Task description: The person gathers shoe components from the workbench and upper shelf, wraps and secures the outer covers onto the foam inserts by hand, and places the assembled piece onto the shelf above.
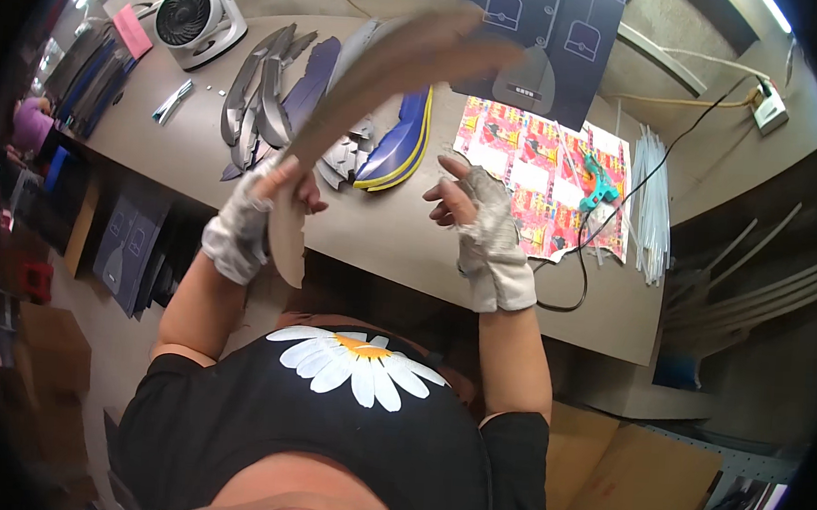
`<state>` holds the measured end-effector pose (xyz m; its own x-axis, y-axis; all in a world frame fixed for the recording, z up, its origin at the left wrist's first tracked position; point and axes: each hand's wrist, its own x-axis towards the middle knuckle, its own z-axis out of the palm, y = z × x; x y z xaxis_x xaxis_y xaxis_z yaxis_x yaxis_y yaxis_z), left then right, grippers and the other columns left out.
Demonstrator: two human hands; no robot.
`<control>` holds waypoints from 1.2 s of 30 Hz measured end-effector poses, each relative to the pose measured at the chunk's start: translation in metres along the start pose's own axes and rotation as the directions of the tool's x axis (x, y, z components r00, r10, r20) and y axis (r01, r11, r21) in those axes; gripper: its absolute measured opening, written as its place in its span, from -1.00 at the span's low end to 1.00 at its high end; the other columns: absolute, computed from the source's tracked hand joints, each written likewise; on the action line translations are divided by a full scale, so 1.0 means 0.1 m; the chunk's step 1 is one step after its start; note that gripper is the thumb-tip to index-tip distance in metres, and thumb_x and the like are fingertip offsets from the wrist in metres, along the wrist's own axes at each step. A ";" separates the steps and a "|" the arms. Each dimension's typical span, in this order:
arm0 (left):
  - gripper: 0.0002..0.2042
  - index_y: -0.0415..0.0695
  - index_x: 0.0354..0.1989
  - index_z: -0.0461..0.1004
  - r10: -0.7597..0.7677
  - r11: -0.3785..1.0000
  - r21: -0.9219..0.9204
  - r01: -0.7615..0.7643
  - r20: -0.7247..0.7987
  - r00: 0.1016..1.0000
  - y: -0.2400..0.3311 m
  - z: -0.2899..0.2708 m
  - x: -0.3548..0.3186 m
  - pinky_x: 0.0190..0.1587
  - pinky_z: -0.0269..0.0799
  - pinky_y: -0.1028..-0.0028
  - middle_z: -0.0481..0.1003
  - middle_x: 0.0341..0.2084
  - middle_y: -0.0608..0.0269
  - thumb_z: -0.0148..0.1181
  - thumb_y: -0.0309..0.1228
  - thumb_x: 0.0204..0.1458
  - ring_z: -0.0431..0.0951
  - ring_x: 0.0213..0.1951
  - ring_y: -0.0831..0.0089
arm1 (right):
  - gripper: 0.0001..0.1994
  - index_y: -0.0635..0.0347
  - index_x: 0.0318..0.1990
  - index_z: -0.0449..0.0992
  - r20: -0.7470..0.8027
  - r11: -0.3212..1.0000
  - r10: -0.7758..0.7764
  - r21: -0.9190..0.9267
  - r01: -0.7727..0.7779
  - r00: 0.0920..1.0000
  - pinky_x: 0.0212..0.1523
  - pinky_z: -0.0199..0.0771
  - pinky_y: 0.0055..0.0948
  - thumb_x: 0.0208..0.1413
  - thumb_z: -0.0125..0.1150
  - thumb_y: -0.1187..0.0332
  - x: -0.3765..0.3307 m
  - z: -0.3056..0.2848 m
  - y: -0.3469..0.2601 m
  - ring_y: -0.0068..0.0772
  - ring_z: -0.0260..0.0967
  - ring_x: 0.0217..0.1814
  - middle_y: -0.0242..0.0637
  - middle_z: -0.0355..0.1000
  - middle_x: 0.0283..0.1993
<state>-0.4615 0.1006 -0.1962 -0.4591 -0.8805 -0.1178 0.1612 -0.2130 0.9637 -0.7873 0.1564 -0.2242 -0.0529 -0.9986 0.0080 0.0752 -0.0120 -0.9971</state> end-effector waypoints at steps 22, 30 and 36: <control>-0.53 -0.07 -0.02 0.59 0.708 0.313 0.925 -0.217 -0.075 0.702 2.50 -0.44 5.36 -0.07 0.65 0.03 0.68 -0.27 0.08 0.32 0.15 0.37 0.69 -0.22 0.03 | -0.57 0.30 0.12 0.74 0.174 0.528 -0.332 -0.780 0.335 0.927 0.32 0.62 -0.05 0.19 0.54 0.21 0.27 -0.25 0.40 0.09 0.63 0.26 0.02 0.68 0.17; -0.25 -0.01 0.68 0.28 0.573 -0.389 0.921 0.014 0.231 0.786 2.59 0.06 6.04 0.43 0.50 0.08 0.54 0.40 -0.19 0.29 0.04 0.40 0.56 0.39 -0.11 | -0.63 0.27 0.00 0.78 0.135 0.613 -0.241 -0.747 0.258 0.961 0.25 0.68 -0.01 0.17 0.53 0.18 0.39 -0.42 0.51 0.09 0.71 0.15 -0.02 0.75 0.02; -0.25 0.06 0.70 0.25 0.521 -0.719 0.689 0.084 0.456 0.722 2.97 0.03 6.32 0.38 0.54 0.11 0.64 0.29 -0.05 0.23 0.05 0.41 0.61 0.33 -0.03 | -0.68 0.19 -0.06 0.81 0.088 0.658 -0.185 -0.729 0.190 0.979 0.20 0.74 -0.03 0.14 0.53 0.18 0.42 -0.45 0.58 0.01 0.75 0.11 -0.15 0.78 -0.05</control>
<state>-0.7060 -0.5177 0.0167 -0.6456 -0.5533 0.5263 -0.7568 0.3714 -0.5379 -0.8303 0.1164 -0.2847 0.0221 -0.9797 0.1991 -0.6861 -0.1597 -0.7097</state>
